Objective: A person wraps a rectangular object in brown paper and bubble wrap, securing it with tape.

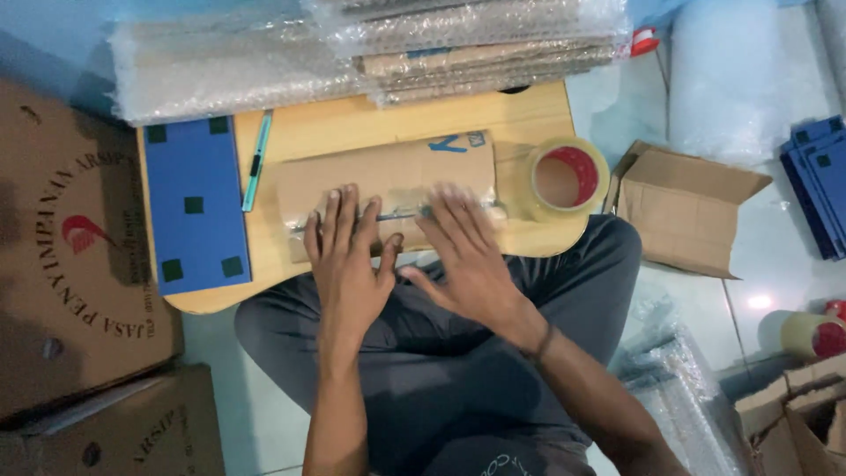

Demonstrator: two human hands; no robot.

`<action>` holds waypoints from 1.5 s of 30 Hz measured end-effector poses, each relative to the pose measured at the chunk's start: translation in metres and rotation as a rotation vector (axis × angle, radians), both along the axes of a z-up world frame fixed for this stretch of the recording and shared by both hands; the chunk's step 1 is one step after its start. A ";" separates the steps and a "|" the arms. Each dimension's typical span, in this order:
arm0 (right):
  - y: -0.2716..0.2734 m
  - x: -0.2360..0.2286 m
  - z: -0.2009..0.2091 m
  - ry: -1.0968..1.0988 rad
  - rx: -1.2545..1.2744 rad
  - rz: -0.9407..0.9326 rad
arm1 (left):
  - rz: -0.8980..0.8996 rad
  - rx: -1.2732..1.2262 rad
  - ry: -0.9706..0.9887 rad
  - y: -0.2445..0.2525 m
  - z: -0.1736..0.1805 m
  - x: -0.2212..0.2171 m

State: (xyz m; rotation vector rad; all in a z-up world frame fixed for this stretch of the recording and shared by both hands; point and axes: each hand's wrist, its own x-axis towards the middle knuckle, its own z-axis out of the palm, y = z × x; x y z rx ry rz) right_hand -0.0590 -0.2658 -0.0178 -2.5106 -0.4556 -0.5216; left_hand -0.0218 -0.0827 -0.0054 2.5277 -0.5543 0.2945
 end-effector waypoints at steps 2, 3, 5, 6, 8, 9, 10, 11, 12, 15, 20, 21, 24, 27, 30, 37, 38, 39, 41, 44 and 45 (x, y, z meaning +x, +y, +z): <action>0.008 0.017 0.002 -0.006 -0.131 0.005 | 0.002 -0.007 -0.008 0.006 0.004 -0.006; 0.011 0.026 0.003 -0.005 -0.263 0.006 | 0.001 -0.014 -0.009 0.007 0.005 -0.007; 0.010 0.028 0.005 0.021 -0.329 0.006 | 0.005 -0.007 0.001 0.012 0.011 -0.009; 0.010 0.030 0.005 0.048 -0.388 0.012 | 0.015 0.009 0.011 0.014 0.014 -0.008; 0.008 0.031 0.003 0.066 -0.366 0.015 | -0.027 -0.025 0.021 0.010 0.011 0.000; 0.008 0.031 0.001 0.082 -0.339 0.028 | -0.059 -0.054 0.031 0.008 0.009 0.003; 0.007 0.030 0.003 0.087 -0.341 0.020 | -0.068 -0.056 0.034 0.001 0.009 0.011; 0.006 0.029 0.004 0.064 -0.391 0.004 | -0.098 -0.045 0.034 -0.007 0.009 0.019; 0.006 0.029 0.005 0.040 -0.439 -0.009 | -0.126 -0.031 0.033 -0.013 0.009 0.027; 0.004 0.029 -0.003 -0.015 -0.474 -0.028 | -0.140 0.188 -0.033 -0.013 -0.010 0.037; 0.002 0.030 -0.004 0.030 -0.430 -0.030 | -0.100 0.307 0.035 -0.008 -0.006 0.036; 0.003 0.031 -0.003 0.067 -0.406 -0.024 | -0.088 0.337 0.073 -0.006 -0.005 0.037; 0.002 0.031 0.002 0.040 -0.418 -0.016 | -0.047 0.312 0.116 0.003 -0.007 0.039; 0.002 0.032 0.000 0.022 -0.381 -0.003 | -0.021 0.272 0.141 0.013 -0.005 0.041; 0.006 0.035 -0.004 0.003 -0.367 0.034 | 0.018 0.247 0.132 0.027 -0.007 0.041; 0.000 0.037 -0.014 -0.061 -0.326 0.101 | 0.097 0.174 0.079 0.043 -0.007 0.048; -0.003 0.037 -0.015 -0.078 -0.319 0.102 | 0.102 0.154 0.059 0.046 -0.007 0.048; -0.006 0.037 -0.016 -0.096 -0.312 0.103 | 0.106 0.134 0.038 0.048 -0.007 0.048; -0.016 0.033 -0.017 -0.101 -0.302 0.104 | 0.109 0.116 0.030 0.061 -0.007 0.044; -0.032 0.029 -0.016 -0.141 -0.291 0.095 | 0.108 0.073 -0.018 0.075 -0.006 0.038; -0.036 0.027 -0.016 -0.158 -0.285 0.092 | 0.109 0.051 -0.039 0.081 -0.006 0.034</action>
